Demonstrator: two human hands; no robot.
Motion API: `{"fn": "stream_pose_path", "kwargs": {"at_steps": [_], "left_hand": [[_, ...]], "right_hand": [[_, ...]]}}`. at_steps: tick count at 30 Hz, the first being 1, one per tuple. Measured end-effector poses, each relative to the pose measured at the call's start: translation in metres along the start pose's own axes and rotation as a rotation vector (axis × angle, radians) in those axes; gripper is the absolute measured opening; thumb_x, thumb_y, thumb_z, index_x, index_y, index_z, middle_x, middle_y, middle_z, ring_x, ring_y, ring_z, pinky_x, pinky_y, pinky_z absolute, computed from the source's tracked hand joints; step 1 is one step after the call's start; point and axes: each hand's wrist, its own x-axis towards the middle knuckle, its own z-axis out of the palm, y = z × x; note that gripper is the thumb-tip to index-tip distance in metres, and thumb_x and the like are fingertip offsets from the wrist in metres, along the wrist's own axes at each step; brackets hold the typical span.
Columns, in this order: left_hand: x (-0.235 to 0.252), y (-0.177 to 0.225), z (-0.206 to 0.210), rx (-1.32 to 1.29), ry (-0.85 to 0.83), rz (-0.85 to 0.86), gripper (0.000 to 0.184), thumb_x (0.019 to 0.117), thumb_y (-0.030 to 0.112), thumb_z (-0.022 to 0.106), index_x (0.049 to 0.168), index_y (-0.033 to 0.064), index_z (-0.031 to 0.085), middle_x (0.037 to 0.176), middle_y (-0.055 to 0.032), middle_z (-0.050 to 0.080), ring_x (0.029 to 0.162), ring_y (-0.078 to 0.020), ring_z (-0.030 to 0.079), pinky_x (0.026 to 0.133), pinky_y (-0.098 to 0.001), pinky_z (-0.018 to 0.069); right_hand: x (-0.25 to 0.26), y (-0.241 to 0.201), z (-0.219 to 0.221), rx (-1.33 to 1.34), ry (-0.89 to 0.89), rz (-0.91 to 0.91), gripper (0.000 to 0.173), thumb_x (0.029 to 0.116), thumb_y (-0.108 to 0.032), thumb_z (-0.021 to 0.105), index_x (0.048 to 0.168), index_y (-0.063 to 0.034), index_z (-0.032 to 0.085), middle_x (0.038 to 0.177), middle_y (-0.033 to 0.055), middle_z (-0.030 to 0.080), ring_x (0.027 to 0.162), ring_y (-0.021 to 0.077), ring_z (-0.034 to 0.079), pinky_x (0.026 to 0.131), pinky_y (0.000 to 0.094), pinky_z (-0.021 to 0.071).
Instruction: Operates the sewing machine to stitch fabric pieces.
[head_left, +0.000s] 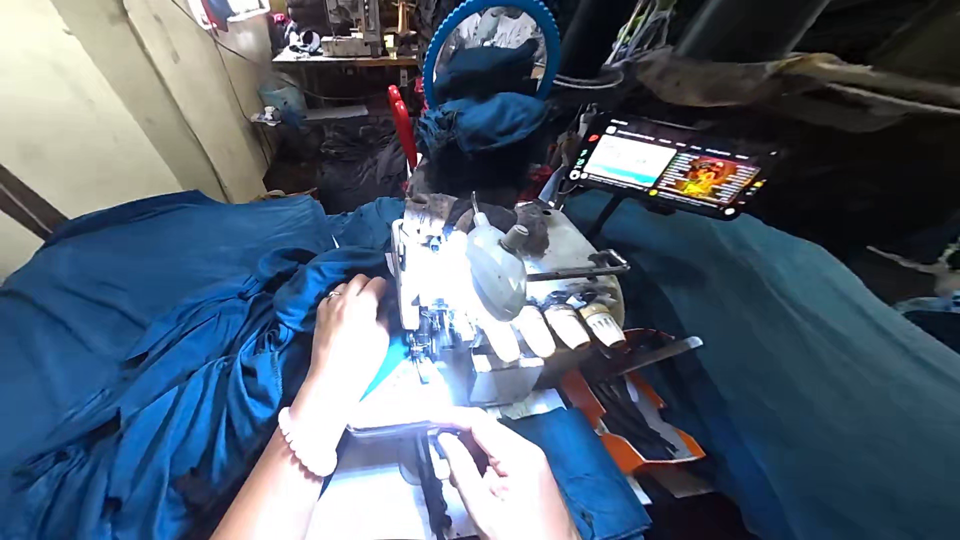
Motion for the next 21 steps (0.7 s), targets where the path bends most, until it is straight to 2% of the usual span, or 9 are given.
{"fn": "stream_pose_path", "kwargs": {"at_steps": [4,6,8,11,12,15,16,18,21], "left_hand": [[-0.040,-0.002,-0.014,-0.342,0.336,-0.216,0.018,0.1000,0.010,0.061,0.110,-0.0025,0.069,0.104,-0.0134,0.070,0.094,-0.0158,0.067,0.087,-0.0339,0.0554],[-0.069,0.006,-0.025,-0.434,0.431,-0.234,0.021,0.0983,0.007,0.058,0.112,-0.0068,0.066,0.100,-0.0103,0.069,0.092,-0.0029,0.065,0.085,-0.0188,0.0533],[-0.099,0.023,-0.035,-0.556,0.440,-0.180,0.015,0.0952,0.002,0.056,0.104,-0.0078,0.063,0.095,-0.0040,0.065,0.089,0.0048,0.061,0.082,-0.0103,0.0510],[-0.134,0.043,-0.036,-0.768,0.299,-0.093,0.007,0.1025,0.012,0.058,0.102,0.0063,0.061,0.101,0.0044,0.064,0.099,0.0059,0.060,0.089,-0.0134,0.0513],[-0.139,0.046,-0.034,-0.798,0.264,-0.067,0.008,0.1029,0.017,0.059,0.101,0.0094,0.062,0.101,0.0051,0.065,0.101,0.0050,0.060,0.091,-0.0150,0.0516],[-0.133,0.044,-0.032,-0.604,0.184,0.054,0.027,0.1046,0.037,0.055,0.102,0.0118,0.064,0.102,-0.0004,0.066,0.105,-0.0038,0.060,0.097,-0.0218,0.0480],[-0.125,0.041,-0.034,-0.482,0.162,0.083,0.034,0.1053,0.042,0.052,0.104,0.0126,0.068,0.106,-0.0019,0.070,0.109,-0.0087,0.062,0.100,-0.0281,0.0479],[-0.102,0.031,-0.034,-0.251,0.080,0.118,0.039,0.1056,0.041,0.048,0.109,0.0151,0.076,0.116,-0.0020,0.075,0.118,-0.0169,0.066,0.104,-0.0420,0.0498],[-0.059,-0.002,-0.028,-0.057,-0.131,0.030,0.043,0.1031,0.043,0.049,0.124,0.0148,0.074,0.131,-0.0053,0.070,0.125,-0.0246,0.064,0.105,-0.0528,0.0500]], "right_hand": [[0.007,-0.007,-0.003,0.004,0.057,-0.061,0.018,0.0960,-0.007,0.063,0.107,-0.0021,0.076,0.094,0.0050,0.075,0.077,0.0030,0.068,0.073,0.0193,0.0580],[0.011,-0.008,0.001,0.026,0.083,-0.114,0.018,0.0966,-0.009,0.064,0.108,-0.0023,0.076,0.099,0.0049,0.075,0.085,0.0018,0.069,0.079,0.0175,0.0581],[0.014,-0.010,0.007,0.072,0.072,-0.156,0.021,0.0975,-0.009,0.064,0.113,-0.0012,0.075,0.104,0.0065,0.073,0.093,0.0040,0.069,0.084,0.0178,0.0573],[0.012,-0.010,0.010,0.145,-0.054,-0.245,0.030,0.1004,-0.004,0.059,0.128,0.0053,0.067,0.132,0.0185,0.067,0.123,0.0164,0.065,0.105,0.0277,0.0522],[0.012,-0.005,0.010,0.126,-0.090,-0.283,0.031,0.0997,-0.002,0.057,0.128,0.0045,0.068,0.134,0.0191,0.066,0.127,0.0177,0.063,0.108,0.0290,0.0506],[0.004,0.007,-0.002,-0.018,-0.073,-0.207,0.020,0.0980,-0.002,0.057,0.106,-0.0033,0.075,0.103,0.0108,0.070,0.097,0.0121,0.068,0.086,0.0255,0.0567],[0.003,0.013,-0.010,-0.092,-0.056,-0.171,0.020,0.0975,-0.002,0.057,0.104,-0.0047,0.075,0.101,0.0100,0.070,0.093,0.0126,0.068,0.082,0.0267,0.0579],[0.001,0.024,-0.025,-0.247,-0.037,-0.141,0.021,0.0969,-0.004,0.055,0.103,-0.0069,0.076,0.106,0.0101,0.071,0.098,0.0181,0.069,0.085,0.0345,0.0591],[-0.001,0.021,-0.037,-0.287,-0.135,-0.153,0.019,0.0972,-0.007,0.057,0.101,-0.0034,0.076,0.118,0.0156,0.071,0.111,0.0315,0.066,0.096,0.0472,0.0526]]}}
